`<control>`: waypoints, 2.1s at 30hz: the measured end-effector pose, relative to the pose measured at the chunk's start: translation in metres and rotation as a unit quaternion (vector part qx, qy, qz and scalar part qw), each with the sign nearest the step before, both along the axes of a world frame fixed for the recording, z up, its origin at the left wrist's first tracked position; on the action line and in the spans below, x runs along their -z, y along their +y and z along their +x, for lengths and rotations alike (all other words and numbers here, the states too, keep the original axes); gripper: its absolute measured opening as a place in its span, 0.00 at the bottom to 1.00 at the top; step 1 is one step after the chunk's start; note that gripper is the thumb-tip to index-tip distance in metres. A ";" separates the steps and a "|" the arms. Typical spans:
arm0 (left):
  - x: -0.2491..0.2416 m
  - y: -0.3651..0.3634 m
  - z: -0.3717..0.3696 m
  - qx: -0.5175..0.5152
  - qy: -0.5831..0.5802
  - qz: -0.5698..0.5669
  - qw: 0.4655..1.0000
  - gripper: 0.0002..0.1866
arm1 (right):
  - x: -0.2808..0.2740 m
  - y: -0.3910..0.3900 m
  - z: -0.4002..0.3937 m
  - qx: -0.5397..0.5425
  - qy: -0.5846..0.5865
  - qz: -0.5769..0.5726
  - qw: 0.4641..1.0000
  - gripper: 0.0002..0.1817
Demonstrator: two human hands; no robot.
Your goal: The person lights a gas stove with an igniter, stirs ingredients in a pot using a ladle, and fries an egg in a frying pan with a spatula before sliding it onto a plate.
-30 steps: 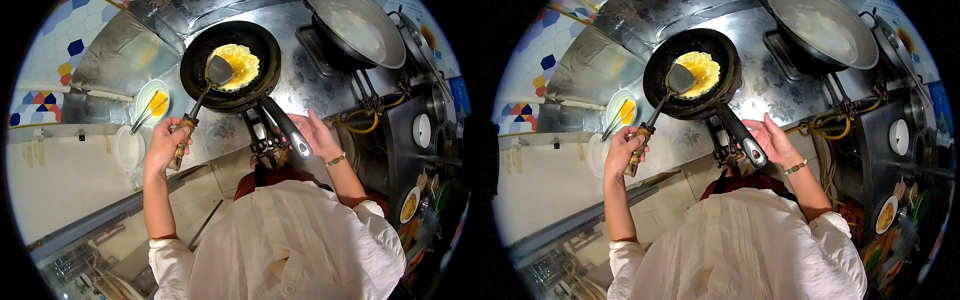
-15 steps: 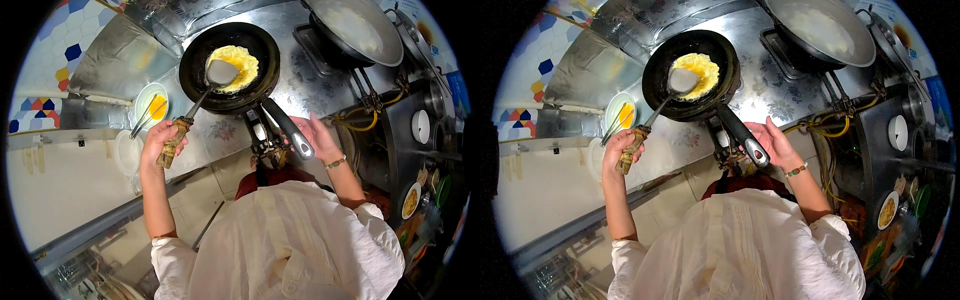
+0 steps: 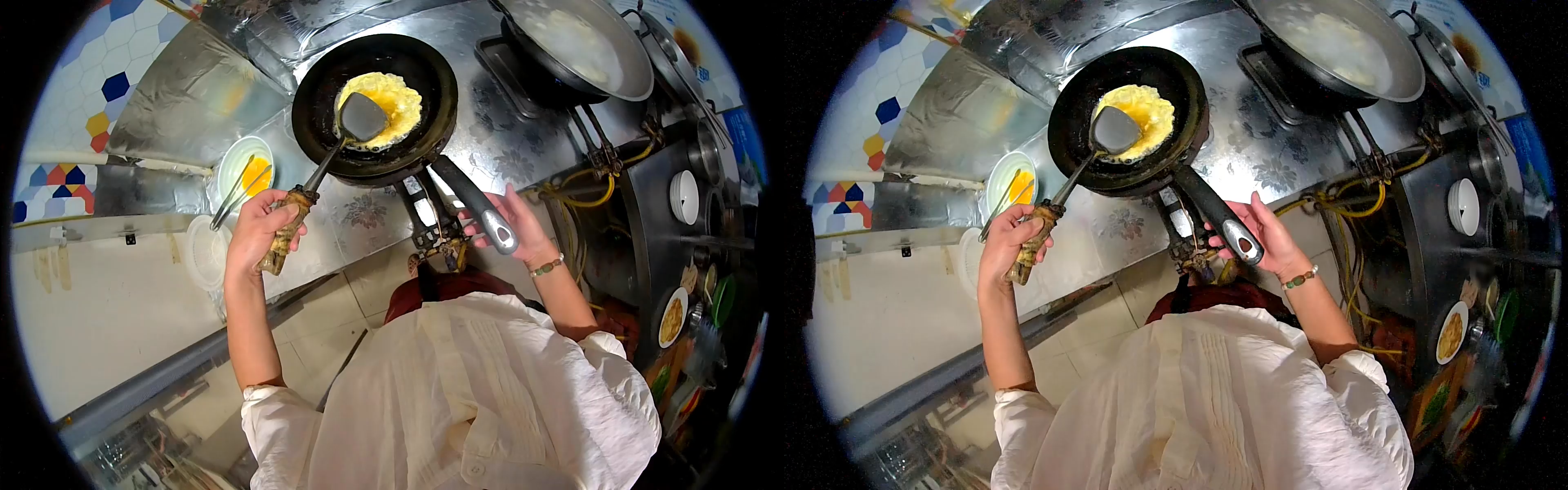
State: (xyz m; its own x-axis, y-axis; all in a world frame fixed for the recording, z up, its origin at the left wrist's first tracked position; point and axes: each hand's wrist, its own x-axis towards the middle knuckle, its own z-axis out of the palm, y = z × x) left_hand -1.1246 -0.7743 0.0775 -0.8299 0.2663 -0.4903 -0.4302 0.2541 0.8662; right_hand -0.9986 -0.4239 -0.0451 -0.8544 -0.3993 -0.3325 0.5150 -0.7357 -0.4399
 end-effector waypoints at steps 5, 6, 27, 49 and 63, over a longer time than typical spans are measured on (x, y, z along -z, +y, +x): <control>0.002 0.000 -0.002 0.002 0.000 -0.005 1.000 0.11 | 0.002 0.000 0.004 0.013 -0.005 0.007 1.000 0.38; 0.001 0.000 -0.003 0.002 -0.002 -0.004 1.000 0.11 | 0.002 -0.001 0.004 0.015 -0.006 0.010 1.000 0.38; 0.052 -0.026 -0.001 -0.010 -0.104 0.260 0.960 0.11 | 0.009 -0.005 0.003 0.018 -0.013 -0.005 1.000 0.37; 0.052 -0.008 0.037 -0.033 0.113 0.129 0.985 0.17 | 0.001 -0.011 0.034 0.035 -0.024 0.022 0.999 0.33; 0.066 0.001 0.056 -0.068 0.189 0.085 0.976 0.18 | -0.004 -0.001 0.062 0.051 0.014 0.016 0.999 0.35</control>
State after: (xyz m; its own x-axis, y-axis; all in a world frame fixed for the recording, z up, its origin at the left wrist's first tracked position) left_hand -1.0687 -0.7732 0.0116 -0.9761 0.1922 -0.1010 -0.0920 0.0556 0.9942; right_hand -0.9366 -0.4249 -0.0415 -0.8989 -0.3004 -0.3189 0.4261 -0.7689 -0.4767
